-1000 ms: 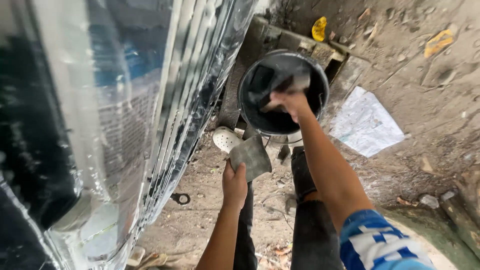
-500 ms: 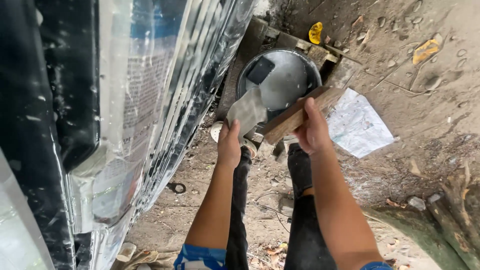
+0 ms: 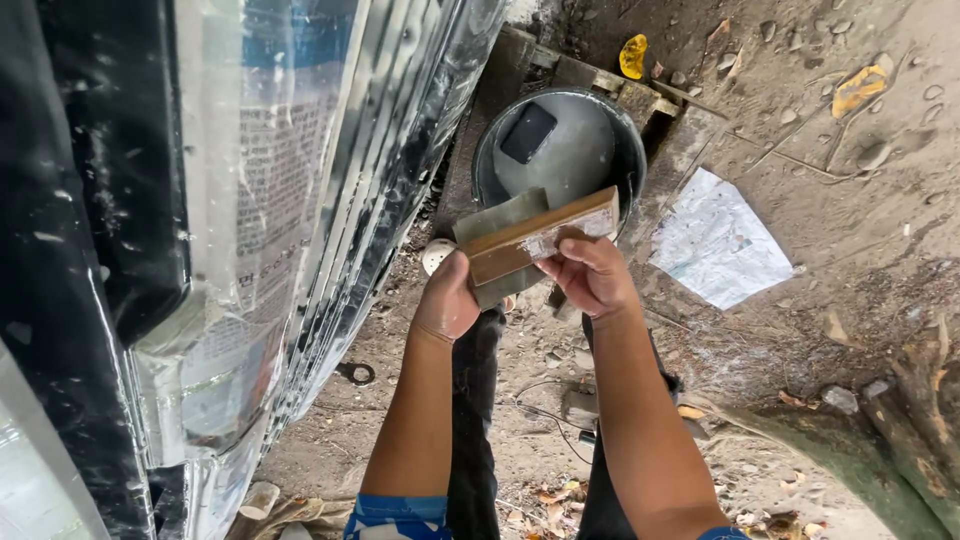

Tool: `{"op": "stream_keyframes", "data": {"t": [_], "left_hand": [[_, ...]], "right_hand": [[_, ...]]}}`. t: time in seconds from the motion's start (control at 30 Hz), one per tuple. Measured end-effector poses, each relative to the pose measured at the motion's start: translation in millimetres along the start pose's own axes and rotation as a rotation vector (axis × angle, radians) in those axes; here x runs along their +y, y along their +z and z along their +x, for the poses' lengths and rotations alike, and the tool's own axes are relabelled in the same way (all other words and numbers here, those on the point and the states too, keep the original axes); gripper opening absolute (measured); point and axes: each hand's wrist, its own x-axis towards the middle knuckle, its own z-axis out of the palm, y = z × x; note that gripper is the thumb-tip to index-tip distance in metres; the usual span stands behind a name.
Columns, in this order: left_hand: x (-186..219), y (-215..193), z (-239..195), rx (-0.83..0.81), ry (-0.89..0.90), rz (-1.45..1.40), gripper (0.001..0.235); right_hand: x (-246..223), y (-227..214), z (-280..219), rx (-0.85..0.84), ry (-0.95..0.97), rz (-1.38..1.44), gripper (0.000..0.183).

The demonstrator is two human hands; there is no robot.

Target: The person sands the front bumper and hood of a white car using a sanding block and water. They repeatedly dip the sanding block into a bucket of water and wipe the surface with a cloth while sanding.

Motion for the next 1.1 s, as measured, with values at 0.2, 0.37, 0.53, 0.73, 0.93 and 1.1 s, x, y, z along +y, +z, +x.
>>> {"op": "stream_keyframes", "data": {"t": [0.2, 0.37, 0.53, 0.73, 0.93, 1.1], "left_hand": [[3.3, 15.2, -6.3, -0.053, 0.095, 0.245, 0.081], [11.0, 22.2, -7.3, 0.014, 0.121, 0.243, 0.067], [14.4, 15.0, -2.9, 0.160, 0.196, 0.418, 0.057], [25.4, 32.7, -1.6, 0.223, 0.111, 0.429, 0.069], [15.2, 41.9, 3.2, -0.043, 0.091, 0.166, 0.104], [-8.5, 64.5, 20.0, 0.120, 0.330, 0.837, 0.094]], "right_hand": [[-6.2, 13.2, 2.6, -0.042, 0.054, -0.162, 0.046], [5.1, 3.3, 12.7, 0.115, 0.079, -0.337, 0.062], [-18.0, 68.8, 1.6, 0.410, -0.436, -1.203, 0.106], [-8.5, 56.9, -0.7, -0.222, -0.705, -1.839, 0.073], [-2.0, 38.0, 2.0, -0.044, -0.467, -1.130, 0.070], [11.8, 38.6, 3.5, -0.068, -0.468, -0.885, 0.073]]}}
